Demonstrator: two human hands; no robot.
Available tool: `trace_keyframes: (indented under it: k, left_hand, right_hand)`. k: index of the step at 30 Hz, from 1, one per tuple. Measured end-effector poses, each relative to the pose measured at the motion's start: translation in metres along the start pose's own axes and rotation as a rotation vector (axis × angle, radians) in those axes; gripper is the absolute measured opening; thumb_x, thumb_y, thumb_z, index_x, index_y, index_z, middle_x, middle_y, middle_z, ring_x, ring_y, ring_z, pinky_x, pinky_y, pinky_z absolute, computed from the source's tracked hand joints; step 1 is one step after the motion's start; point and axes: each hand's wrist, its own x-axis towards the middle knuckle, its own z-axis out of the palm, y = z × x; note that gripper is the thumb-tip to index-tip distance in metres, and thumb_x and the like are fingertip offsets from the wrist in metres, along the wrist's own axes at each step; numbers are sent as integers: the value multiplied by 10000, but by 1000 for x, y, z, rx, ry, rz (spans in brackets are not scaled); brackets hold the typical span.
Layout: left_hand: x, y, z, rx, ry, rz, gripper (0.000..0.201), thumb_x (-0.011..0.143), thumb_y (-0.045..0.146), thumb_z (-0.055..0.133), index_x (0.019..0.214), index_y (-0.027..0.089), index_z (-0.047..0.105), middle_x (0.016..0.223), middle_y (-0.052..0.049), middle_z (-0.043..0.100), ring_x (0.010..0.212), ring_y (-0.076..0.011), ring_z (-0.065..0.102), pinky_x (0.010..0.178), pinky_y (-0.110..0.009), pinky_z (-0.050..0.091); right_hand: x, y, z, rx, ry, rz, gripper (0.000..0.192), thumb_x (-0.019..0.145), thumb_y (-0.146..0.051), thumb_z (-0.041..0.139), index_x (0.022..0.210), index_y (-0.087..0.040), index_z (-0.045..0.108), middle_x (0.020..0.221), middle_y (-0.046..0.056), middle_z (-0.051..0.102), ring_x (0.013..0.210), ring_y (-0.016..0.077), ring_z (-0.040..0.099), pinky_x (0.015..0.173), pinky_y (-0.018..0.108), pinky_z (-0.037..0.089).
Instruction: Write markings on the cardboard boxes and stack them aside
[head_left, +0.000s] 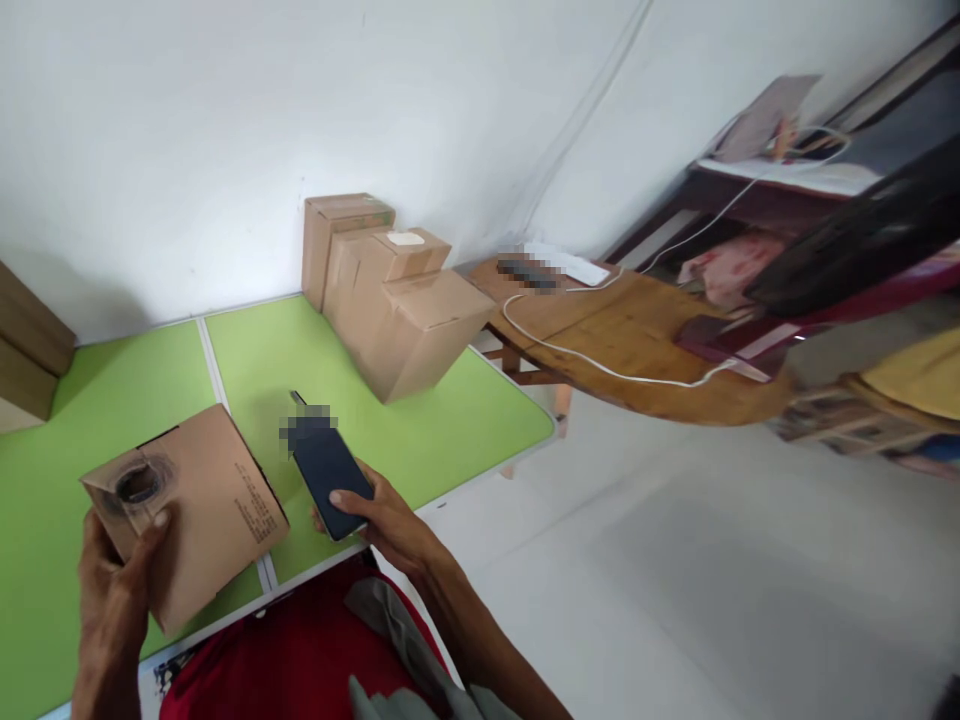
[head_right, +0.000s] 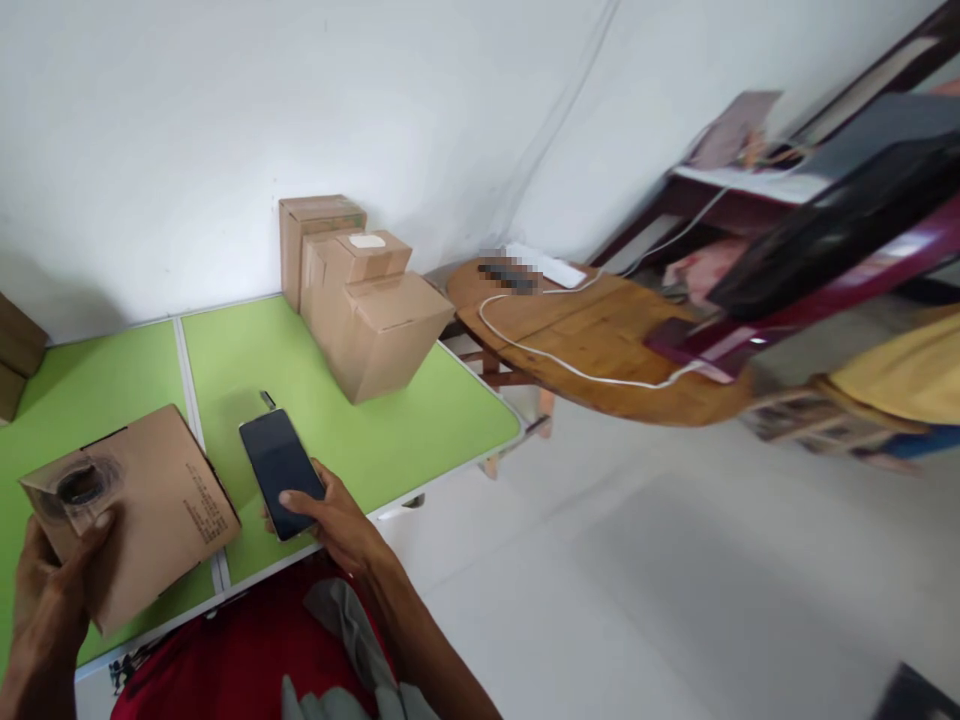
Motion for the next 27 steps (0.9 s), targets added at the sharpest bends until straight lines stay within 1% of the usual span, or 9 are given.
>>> trace_keyframes:
  k: [3, 6, 10, 13, 16, 19, 23, 25, 27]
  left_hand:
    - [-3, 17, 23, -86, -42, -28, 887, 683, 645, 986, 1398, 238, 654, 1327, -132, 779, 1083, -308, 770, 865, -409, 654]
    - [-6, 31, 49, -130, -125, 38, 937, 684, 601, 984, 1467, 242, 616, 1420, -145, 752, 1262, -344, 753, 1033, -446, 642]
    - [-12, 31, 70, -162, -210, 109, 975, 648, 614, 963, 1473, 231, 612, 1412, -154, 752, 1302, -377, 744, 1075, -483, 635]
    - [-16, 25, 71, -169, -230, 135, 1034, 586, 661, 963, 1464, 226, 635, 1351, -149, 765, 1244, -387, 756, 1035, -492, 646]
    - [-18, 19, 67, -163, -233, 135, 1037, 580, 671, 958, 1461, 226, 640, 1302, -132, 769, 1214, -377, 761, 1000, -470, 654]
    - [-18, 16, 65, -159, -230, 123, 996, 628, 657, 935, 1480, 240, 630, 1275, -118, 771, 1206, -364, 767, 974, -454, 663]
    - [-18, 16, 63, -157, -224, 110, 935, 669, 605, 924, 1487, 266, 626, 1251, -103, 777, 1197, -355, 776, 960, -449, 674]
    - [-19, 17, 60, -154, -219, 106, 918, 679, 575, 931, 1488, 267, 625, 1282, -108, 775, 1223, -359, 770, 982, -453, 670]
    - [-20, 18, 57, -149, -213, 103, 919, 684, 546, 943, 1497, 265, 619, 1343, -117, 766, 1270, -365, 756, 1028, -461, 655]
  right_hand:
    - [-16, -17, 13, 172, -126, -44, 716, 761, -501, 1048, 1294, -239, 647, 1044, 65, 842, 847, 251, 851, 733, 346, 674]
    - [-22, -30, 40, 225, -260, -28, 735, 776, -483, 1055, 1354, -264, 656, 1115, 59, 843, 895, 257, 861, 747, 364, 697]
    - [-15, -19, 75, 264, -303, -41, 808, 702, -488, 1095, 1371, -285, 689, 1128, 30, 830, 972, 263, 846, 754, 362, 715]
    - [-9, -3, 88, 287, -348, -48, 867, 729, -519, 1079, 1455, -294, 661, 1116, 27, 829, 884, 254, 851, 725, 383, 729]
    - [-8, 7, 89, 299, -368, -31, 916, 765, -528, 1063, 1531, -288, 620, 1099, 33, 838, 817, 256, 859, 745, 440, 747]
    - [-10, 9, 85, 288, -358, -18, 910, 761, -515, 1067, 1523, -284, 626, 1086, 33, 846, 814, 255, 861, 762, 455, 755]
    - [-11, 8, 82, 271, -325, -11, 937, 739, -497, 1079, 1532, -295, 623, 1146, 43, 845, 895, 265, 872, 774, 432, 753]
    - [-10, 9, 82, 267, -318, -24, 910, 739, -507, 1076, 1509, -286, 645, 1136, 43, 844, 927, 265, 871, 780, 418, 750]
    - [-9, 10, 84, 263, -314, -45, 844, 756, -538, 1061, 1462, -274, 679, 1092, 35, 843, 890, 255, 862, 758, 412, 749]
